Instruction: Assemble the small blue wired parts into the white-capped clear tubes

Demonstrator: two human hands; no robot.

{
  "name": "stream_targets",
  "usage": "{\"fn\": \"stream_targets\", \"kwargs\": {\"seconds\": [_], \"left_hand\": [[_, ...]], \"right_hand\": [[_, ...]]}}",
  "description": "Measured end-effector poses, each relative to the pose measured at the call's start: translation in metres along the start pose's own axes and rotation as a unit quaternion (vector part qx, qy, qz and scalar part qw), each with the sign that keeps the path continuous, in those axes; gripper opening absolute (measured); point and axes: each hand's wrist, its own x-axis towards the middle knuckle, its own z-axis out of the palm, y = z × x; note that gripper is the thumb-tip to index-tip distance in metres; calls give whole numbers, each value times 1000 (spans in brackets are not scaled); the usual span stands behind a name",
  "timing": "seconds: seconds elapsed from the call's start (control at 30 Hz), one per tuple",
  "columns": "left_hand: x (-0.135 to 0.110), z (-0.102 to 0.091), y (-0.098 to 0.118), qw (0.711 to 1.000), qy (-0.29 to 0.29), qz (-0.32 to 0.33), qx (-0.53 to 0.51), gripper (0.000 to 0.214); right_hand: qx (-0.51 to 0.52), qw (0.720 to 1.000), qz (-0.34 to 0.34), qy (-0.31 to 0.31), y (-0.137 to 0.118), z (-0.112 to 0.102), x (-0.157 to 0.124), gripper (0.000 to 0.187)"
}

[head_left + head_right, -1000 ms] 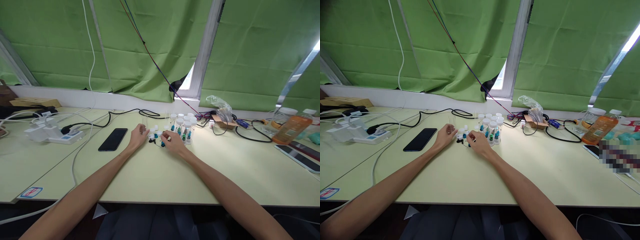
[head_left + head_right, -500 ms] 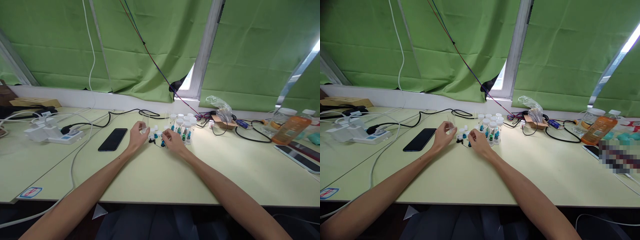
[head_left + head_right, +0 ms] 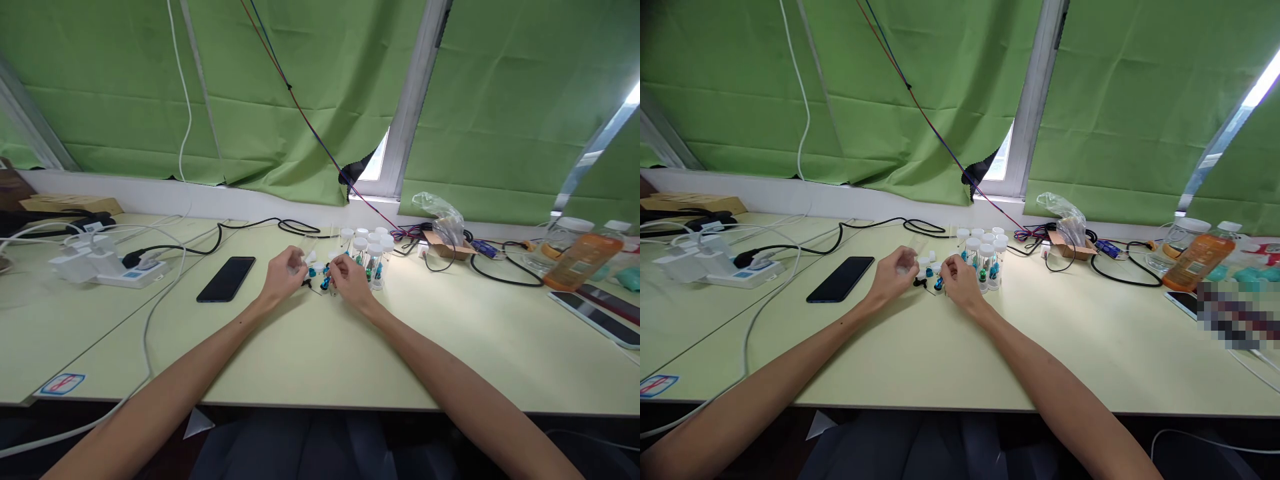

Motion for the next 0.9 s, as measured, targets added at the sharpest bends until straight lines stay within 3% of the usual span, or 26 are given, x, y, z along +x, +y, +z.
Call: {"fn": "stream_targets", "kwargs": {"seconds": [0.4,0.57,0.9], "left_hand": [[2,-2,-11,991,-60,20,118,12],[1,-2,-15,985,-87,23,147,14],[0,-1,-11,985,-109,75,111,15]], "right_hand": [[26,983,-116,139,-20,-2,-3,18],[65,971,-125,191,-24,-3,-4,19],[114,973,-103,172,-24,-2,-1,21]]}}
